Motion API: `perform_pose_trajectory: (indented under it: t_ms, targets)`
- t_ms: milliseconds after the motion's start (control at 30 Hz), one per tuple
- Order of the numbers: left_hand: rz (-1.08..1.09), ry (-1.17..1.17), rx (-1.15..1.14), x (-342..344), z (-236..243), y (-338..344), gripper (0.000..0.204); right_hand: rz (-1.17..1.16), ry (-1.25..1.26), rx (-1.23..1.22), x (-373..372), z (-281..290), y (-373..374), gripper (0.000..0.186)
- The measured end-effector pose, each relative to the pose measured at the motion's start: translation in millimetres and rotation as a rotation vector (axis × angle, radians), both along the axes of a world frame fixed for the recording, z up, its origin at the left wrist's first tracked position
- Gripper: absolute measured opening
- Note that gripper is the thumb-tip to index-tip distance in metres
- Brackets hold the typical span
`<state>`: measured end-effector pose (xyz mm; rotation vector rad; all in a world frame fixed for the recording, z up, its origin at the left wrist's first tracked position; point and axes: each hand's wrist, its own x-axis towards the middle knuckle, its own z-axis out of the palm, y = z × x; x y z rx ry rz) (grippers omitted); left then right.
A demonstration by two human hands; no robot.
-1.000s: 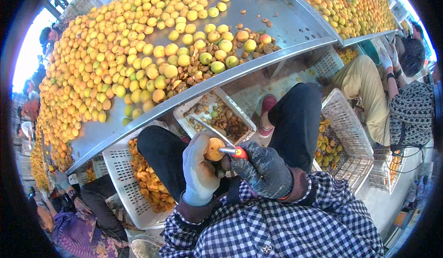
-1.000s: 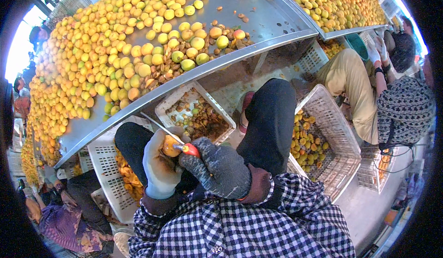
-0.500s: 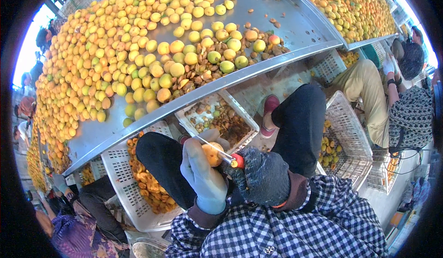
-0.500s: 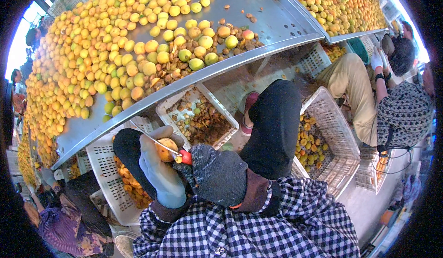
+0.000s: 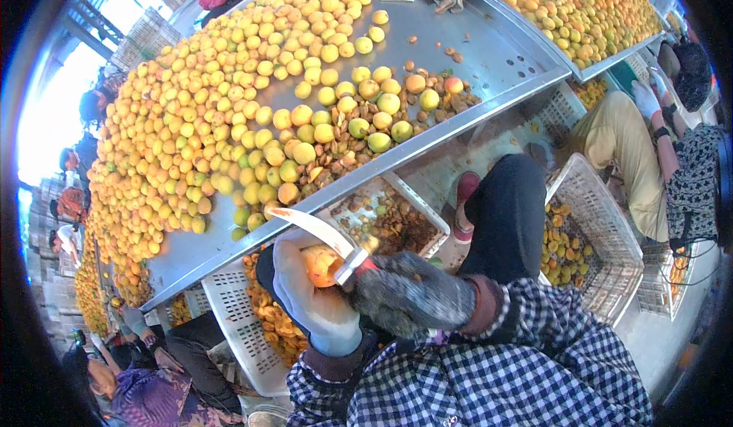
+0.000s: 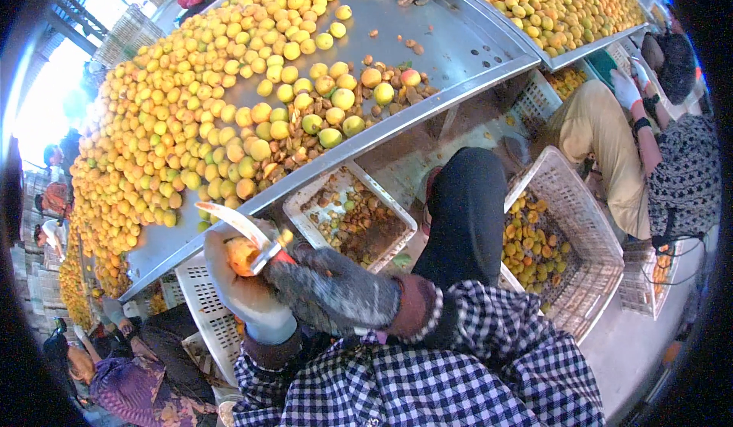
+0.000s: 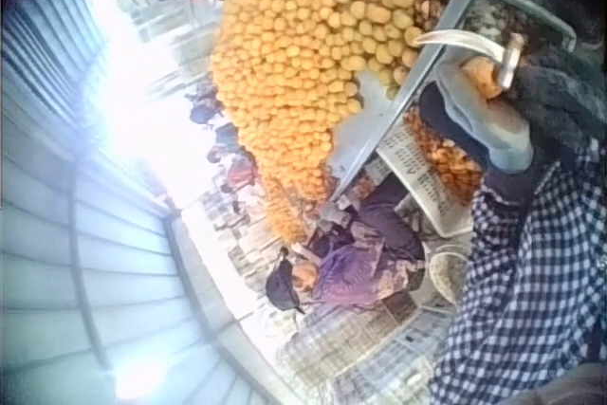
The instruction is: The person processes apricots by picking them up, cutting them open to remove the pits, and placing the fruit into a crate. They discard the pits onto the table and occasionally pull more apricots from a large pile to continue.
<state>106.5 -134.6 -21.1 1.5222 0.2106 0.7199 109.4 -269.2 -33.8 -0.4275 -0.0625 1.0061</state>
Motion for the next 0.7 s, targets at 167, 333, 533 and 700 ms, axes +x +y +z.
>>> perform_pose_trajectory:
  t_ms: [167,333,533,700]
  targets:
    - [-0.123,0.104,-0.458,4,34,-29,0.051,-0.441,-0.810,-0.525,-19,23,-14,0.030]
    - [-0.250,-0.028,-0.430,2,36,-51,0.051,-0.431,-1.210,-1.035,-23,18,-24,0.020]
    - [-0.323,-0.049,-0.360,-5,49,-57,0.063,-0.449,-1.224,-1.038,-24,45,-36,0.027]
    - [-0.374,0.003,0.083,2,44,-40,0.060,-0.351,-1.261,-1.068,-8,55,-51,0.028]
